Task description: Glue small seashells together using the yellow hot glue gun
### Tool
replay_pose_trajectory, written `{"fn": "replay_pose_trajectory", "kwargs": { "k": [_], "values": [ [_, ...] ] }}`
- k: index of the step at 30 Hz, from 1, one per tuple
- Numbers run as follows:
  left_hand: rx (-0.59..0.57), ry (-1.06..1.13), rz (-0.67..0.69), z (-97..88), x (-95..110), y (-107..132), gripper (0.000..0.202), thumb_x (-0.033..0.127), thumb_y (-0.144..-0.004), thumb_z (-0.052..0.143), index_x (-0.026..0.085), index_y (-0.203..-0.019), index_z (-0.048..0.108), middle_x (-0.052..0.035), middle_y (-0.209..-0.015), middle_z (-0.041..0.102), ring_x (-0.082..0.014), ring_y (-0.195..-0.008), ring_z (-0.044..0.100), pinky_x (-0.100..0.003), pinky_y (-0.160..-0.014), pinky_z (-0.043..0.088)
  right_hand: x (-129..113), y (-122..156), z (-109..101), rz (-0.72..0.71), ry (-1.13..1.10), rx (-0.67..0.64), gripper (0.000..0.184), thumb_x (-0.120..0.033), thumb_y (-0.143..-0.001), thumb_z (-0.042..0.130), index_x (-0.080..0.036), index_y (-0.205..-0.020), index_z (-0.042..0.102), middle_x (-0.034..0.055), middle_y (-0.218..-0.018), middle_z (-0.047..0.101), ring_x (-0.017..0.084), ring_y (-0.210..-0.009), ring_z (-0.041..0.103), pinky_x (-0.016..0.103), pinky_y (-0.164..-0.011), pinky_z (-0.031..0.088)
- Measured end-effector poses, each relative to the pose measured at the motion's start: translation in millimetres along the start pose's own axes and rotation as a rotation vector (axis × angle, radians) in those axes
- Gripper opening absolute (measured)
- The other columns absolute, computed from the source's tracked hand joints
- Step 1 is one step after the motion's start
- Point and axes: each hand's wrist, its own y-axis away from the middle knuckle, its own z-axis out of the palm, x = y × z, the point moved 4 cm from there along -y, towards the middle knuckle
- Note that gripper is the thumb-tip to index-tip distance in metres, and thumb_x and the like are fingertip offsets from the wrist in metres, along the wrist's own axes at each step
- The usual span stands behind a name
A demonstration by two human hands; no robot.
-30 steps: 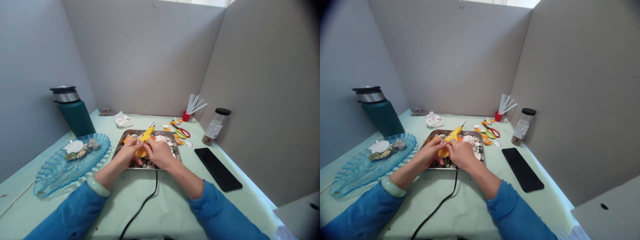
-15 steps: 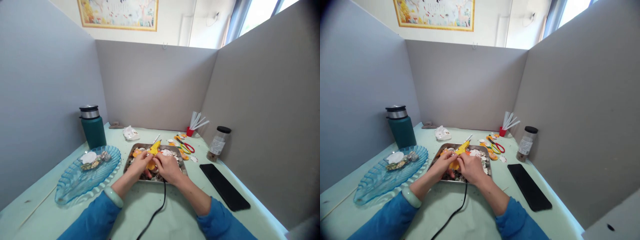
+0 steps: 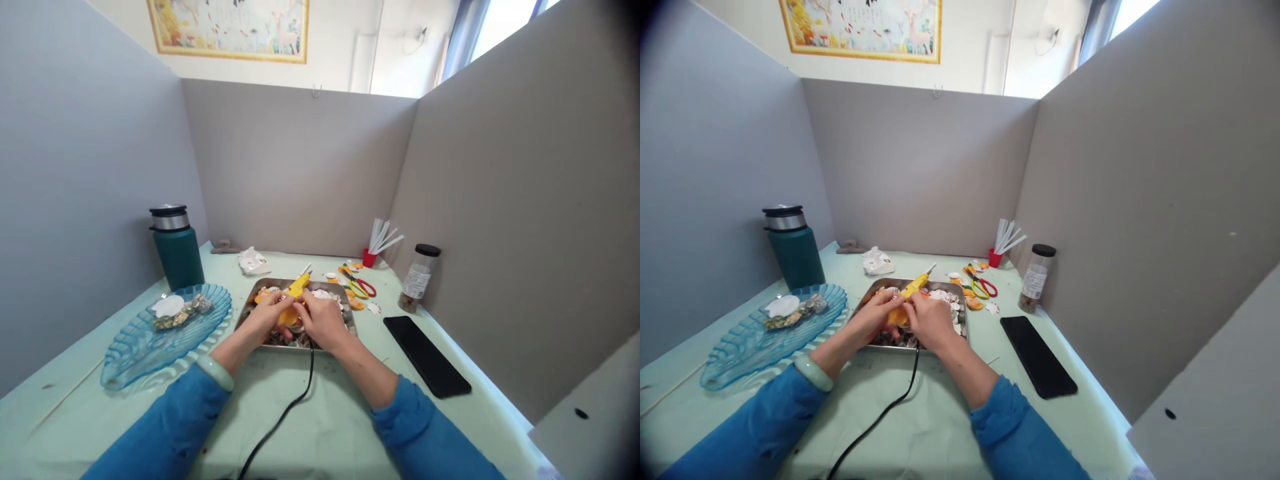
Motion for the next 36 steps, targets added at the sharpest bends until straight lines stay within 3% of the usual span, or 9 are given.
{"fn": "replay_pose_trajectory", "kwargs": {
  "k": [17, 22, 27, 36],
  "values": [
    [0.026, -0.042, 0.011, 0.2, -1.4, -0.3, 0.031, 0.039, -0.075, 0.075, 0.014, -0.082, 0.057, -0.0022, -0.072, 0.059, -0.0152, -0.058, 0.064, -0.021, -0.035, 0.051, -0.6, -1.6, 0.1, -0.01, 0.068, 0.029, 0.025, -0.036, -0.099, 0.046, -0.02, -0.097, 0.065, 0.0028, -0.085, 0.074, 0.016, -0.078, 0.068, 0.024, -0.065, 0.033],
    [-0.013, -0.069, 0.028, 3.0, 1.2, 1.4, 0.034, 0.041, -0.073, 0.076, 0.014, -0.082, 0.055, -0.0036, -0.073, 0.06, -0.0169, -0.059, 0.064, -0.023, -0.033, 0.051, 0.5, -0.4, -0.6, -0.01, 0.06, 0.033, 0.026, -0.038, -0.099, 0.046, -0.02, -0.099, 0.066, 0.0031, -0.084, 0.074, 0.017, -0.079, 0.068, 0.024, -0.066, 0.034],
    [-0.004, -0.044, -0.017, 2.0, -2.2, -0.6, 0.031, 0.038, -0.076, 0.073, 0.015, -0.082, 0.053, -0.001, -0.07, 0.057, -0.0155, -0.056, 0.063, -0.022, -0.032, 0.051, 2.1, -2.3, 2.7, -0.034, 0.053, 0.024, 0.024, -0.035, -0.099, 0.046, -0.021, -0.096, 0.065, 0.0019, -0.084, 0.074, 0.016, -0.079, 0.067, 0.024, -0.065, 0.033],
    [0.04, -0.039, -0.007, -0.1, -3.1, -2.4, 0.025, 0.033, -0.08, 0.069, 0.015, -0.089, 0.055, -0.0018, -0.078, 0.058, -0.0148, -0.054, 0.063, -0.025, -0.032, 0.051, 0.5, -3.8, 2.3, 0.016, 0.1, 0.02, 0.026, -0.038, -0.1, 0.043, -0.022, -0.096, 0.064, 0.0019, -0.082, 0.073, 0.017, -0.077, 0.067, 0.026, -0.062, 0.03]
  ]
}}
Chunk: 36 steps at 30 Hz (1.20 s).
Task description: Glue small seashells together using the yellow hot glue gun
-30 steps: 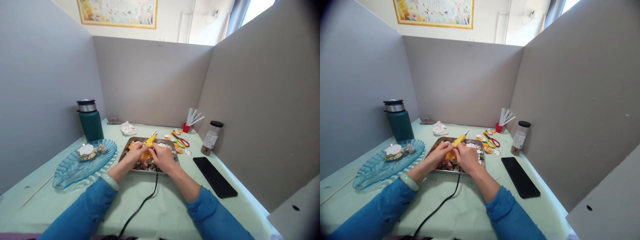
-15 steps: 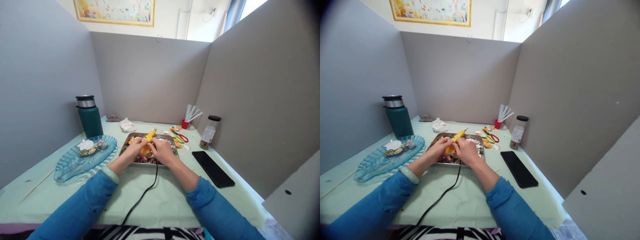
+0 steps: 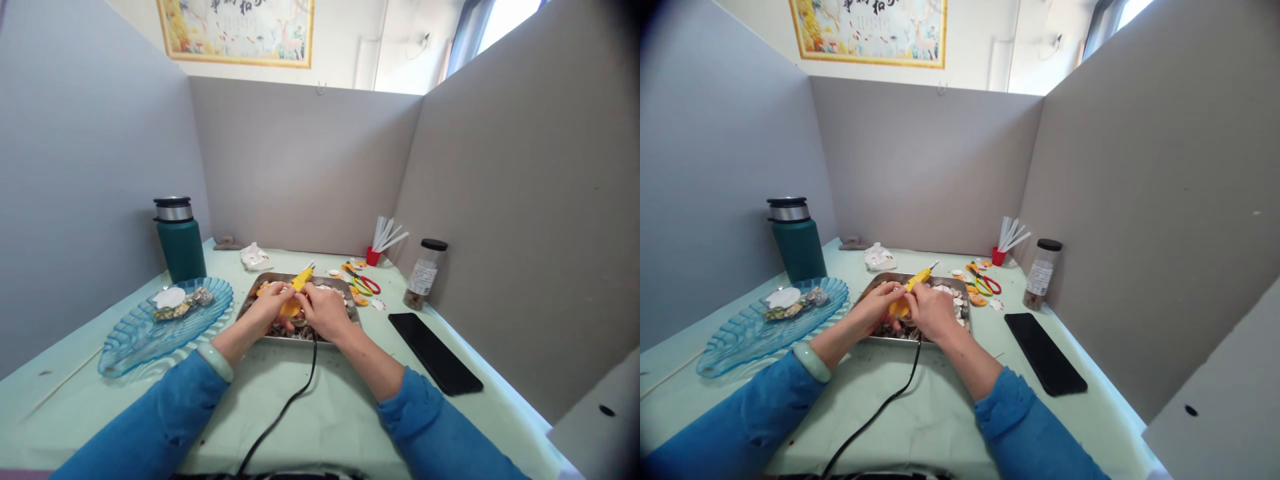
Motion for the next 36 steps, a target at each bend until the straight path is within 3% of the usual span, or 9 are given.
{"fn": "replay_pose_trajectory", "kwargs": {
  "k": [7, 15, 36],
  "values": [
    [-0.042, 0.026, 0.064, 0.6, 3.5, 2.0, 0.025, 0.028, -0.078, 0.072, 0.015, -0.092, 0.056, -0.0033, -0.084, 0.061, -0.0161, -0.06, 0.066, -0.026, -0.036, 0.055, 3.6, -0.1, 1.0, 0.007, -0.058, 0.007, 0.026, -0.036, -0.1, 0.043, -0.021, -0.103, 0.064, 0.002, -0.083, 0.074, 0.017, -0.079, 0.067, 0.025, -0.064, 0.031],
    [-0.05, 0.038, -0.025, 0.0, -0.3, -0.4, 0.02, 0.025, -0.08, 0.07, 0.015, -0.087, 0.053, -0.0027, -0.078, 0.06, -0.0173, -0.059, 0.067, -0.025, -0.035, 0.053, 3.0, 0.2, 0.9, 0.01, -0.067, -0.046, 0.023, -0.032, -0.1, 0.044, -0.022, -0.099, 0.065, 0.0019, -0.086, 0.074, 0.017, -0.081, 0.067, 0.026, -0.064, 0.03],
    [-0.032, -0.006, -0.034, -1.7, -0.3, 0.3, 0.024, 0.028, -0.075, 0.074, 0.015, -0.082, 0.055, -0.0028, -0.071, 0.061, -0.0165, -0.055, 0.064, -0.024, -0.033, 0.051, 5.6, -0.9, 7.4, -0.013, -0.195, -0.07, 0.021, -0.032, -0.099, 0.047, -0.021, -0.093, 0.064, 0.0013, -0.08, 0.073, 0.014, -0.076, 0.064, 0.023, -0.063, 0.031]
  ]
}}
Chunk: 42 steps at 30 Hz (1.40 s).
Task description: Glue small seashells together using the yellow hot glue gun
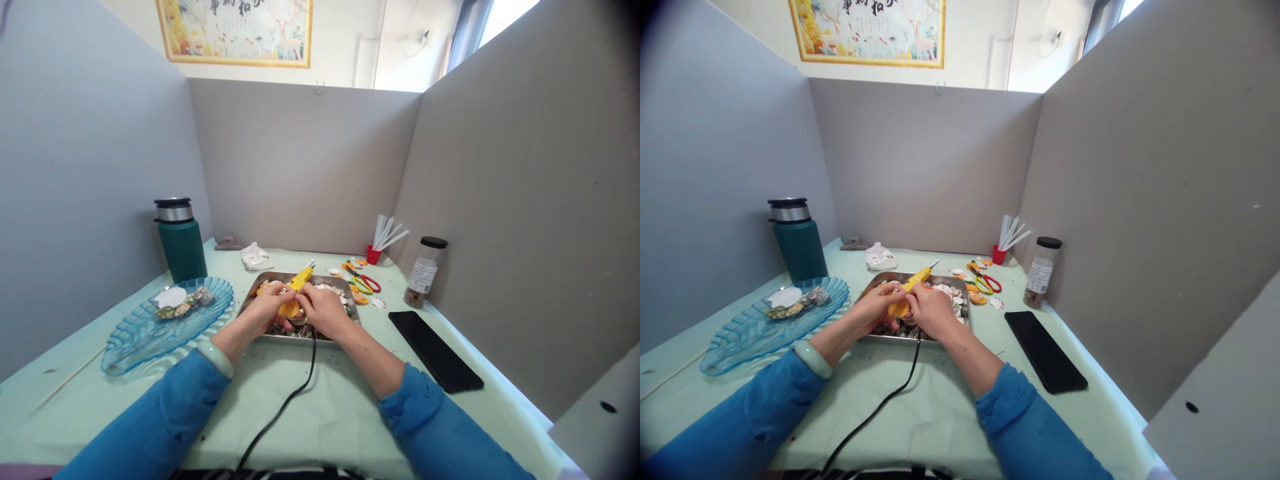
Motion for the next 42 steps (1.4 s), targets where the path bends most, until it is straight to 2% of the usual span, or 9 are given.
{"fn": "replay_pose_trajectory", "kwargs": {
  "k": [6, 12, 20, 28, 33, 38, 42],
  "values": [
    [-0.015, 0.004, 0.009, 0.0, -0.1, 0.5, 0.027, 0.033, -0.076, 0.075, 0.015, -0.086, 0.057, -0.0032, -0.073, 0.063, -0.0163, -0.056, 0.065, -0.023, -0.035, 0.051, 1.0, -0.5, 0.3, -0.004, 0.031, 0.011, 0.023, -0.034, -0.099, 0.046, -0.022, -0.095, 0.065, 0.0018, -0.083, 0.073, 0.016, -0.079, 0.065, 0.023, -0.064, 0.031],
    [-0.001, -0.022, 0.007, -0.3, 0.2, 1.4, 0.029, 0.035, -0.076, 0.074, 0.017, -0.084, 0.053, -0.0025, -0.071, 0.063, -0.0172, -0.055, 0.066, -0.02, -0.031, 0.047, -1.9, -0.2, -1.4, 0.008, 0.087, -0.003, 0.027, -0.039, -0.1, 0.044, -0.022, -0.097, 0.065, 0.0022, -0.084, 0.073, 0.016, -0.081, 0.066, 0.024, -0.063, 0.03],
    [-0.031, -0.019, 0.001, -1.3, -0.9, 0.0, 0.028, 0.034, -0.076, 0.074, 0.017, -0.083, 0.052, -0.001, -0.069, 0.061, -0.0155, -0.053, 0.064, -0.02, -0.03, 0.047, -3.7, 0.0, -0.3, 0.038, 0.155, -0.091, 0.035, -0.039, -0.103, 0.034, -0.021, -0.103, 0.064, 0.0045, -0.091, 0.074, 0.017, -0.082, 0.066, 0.026, -0.062, 0.029],
    [0.001, -0.011, 0.0, 0.3, -1.9, 0.0, 0.025, 0.03, -0.077, 0.074, 0.015, -0.085, 0.055, -0.0018, -0.073, 0.06, -0.0159, -0.057, 0.065, -0.024, -0.035, 0.053, -1.9, 0.0, -1.2, 0.062, 0.157, -0.051, 0.027, -0.037, -0.101, 0.041, -0.022, -0.103, 0.064, 0.0043, -0.09, 0.074, 0.018, -0.083, 0.067, 0.026, -0.062, 0.029],
    [0.045, -0.029, 0.004, -0.9, -0.9, 0.2, 0.024, 0.027, -0.078, 0.074, 0.014, -0.084, 0.055, -0.0007, -0.072, 0.058, -0.0142, -0.053, 0.063, -0.023, -0.034, 0.051, -0.5, -0.3, -0.6, 0.041, 0.087, -0.007, 0.023, -0.039, -0.099, 0.047, -0.023, -0.104, 0.063, 0.0019, -0.089, 0.074, 0.017, -0.083, 0.067, 0.024, -0.065, 0.032],
    [0.063, -0.044, -0.011, -1.3, -2.1, -0.6, 0.028, 0.031, -0.077, 0.075, 0.015, -0.083, 0.054, -0.0006, -0.069, 0.058, -0.0146, -0.051, 0.063, -0.022, -0.033, 0.05, -0.6, -0.7, -0.1, 0.047, 0.074, -0.012, 0.018, -0.033, -0.097, 0.051, -0.023, -0.099, 0.065, 0.0022, -0.091, 0.074, 0.017, -0.083, 0.066, 0.024, -0.066, 0.033],
    [0.07, -0.102, 0.008, 0.0, -1.5, 0.3, 0.025, 0.026, -0.076, 0.074, 0.016, -0.082, 0.053, 0.0024, -0.066, 0.054, -0.0135, -0.048, 0.062, -0.022, -0.032, 0.05, -0.9, -1.1, 0.6, 0.037, 0.073, -0.012, 0.018, -0.033, -0.096, 0.052, -0.022, -0.097, 0.065, 0.0022, -0.089, 0.073, 0.017, -0.081, 0.066, 0.025, -0.065, 0.033]
  ]
}}
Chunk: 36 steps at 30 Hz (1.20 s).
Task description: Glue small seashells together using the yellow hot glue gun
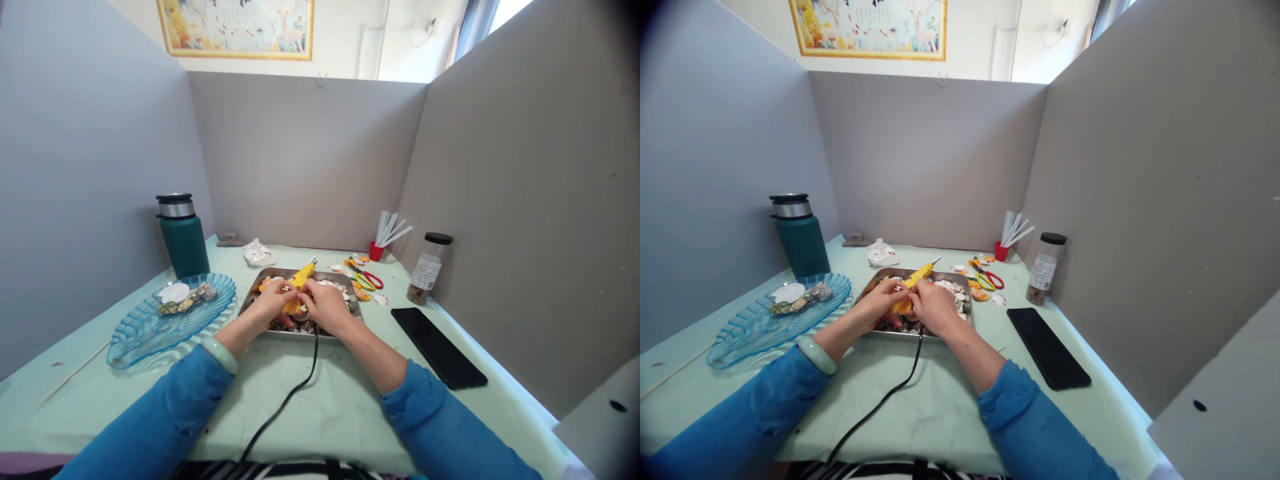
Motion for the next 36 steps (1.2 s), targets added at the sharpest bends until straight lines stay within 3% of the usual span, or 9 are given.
{"fn": "replay_pose_trajectory", "kwargs": {
  "k": [21, 31, 36],
  "values": [
    [0.033, -0.088, -0.007, -0.9, 1.7, 1.8, 0.019, 0.031, -0.081, 0.068, 0.019, -0.082, 0.053, 0.0028, -0.063, 0.055, -0.0131, -0.043, 0.058, -0.021, -0.032, 0.045, 1.8, 0.2, 4.3, -0.041, -0.089, -0.034, 0.016, -0.032, -0.097, 0.05, -0.022, -0.098, 0.062, 0.0021, -0.086, 0.073, 0.016, -0.079, 0.065, 0.023, -0.065, 0.033],
    [-0.022, -0.07, 0.01, -2.3, -1.7, -1.0, 0.026, 0.035, -0.079, 0.07, 0.02, -0.086, 0.051, 0.0015, -0.067, 0.057, -0.0127, -0.045, 0.059, -0.018, -0.031, 0.043, -0.6, 2.3, 2.2, -0.051, -0.081, -0.015, 0.015, -0.031, -0.096, 0.051, -0.021, -0.096, 0.062, 0.0019, -0.082, 0.072, 0.016, -0.076, 0.064, 0.024, -0.065, 0.033],
    [-0.004, -0.13, -0.022, -1.2, -1.3, 0.0, 0.017, 0.031, -0.085, 0.062, 0.02, -0.088, 0.049, 0.0016, -0.07, 0.056, -0.0124, -0.047, 0.059, -0.019, -0.032, 0.043, 1.6, 1.1, 5.9, -0.044, -0.05, -0.033, 0.015, -0.032, -0.095, 0.051, -0.021, -0.095, 0.062, 0.0024, -0.082, 0.072, 0.017, -0.077, 0.064, 0.024, -0.064, 0.032]
  ]
}}
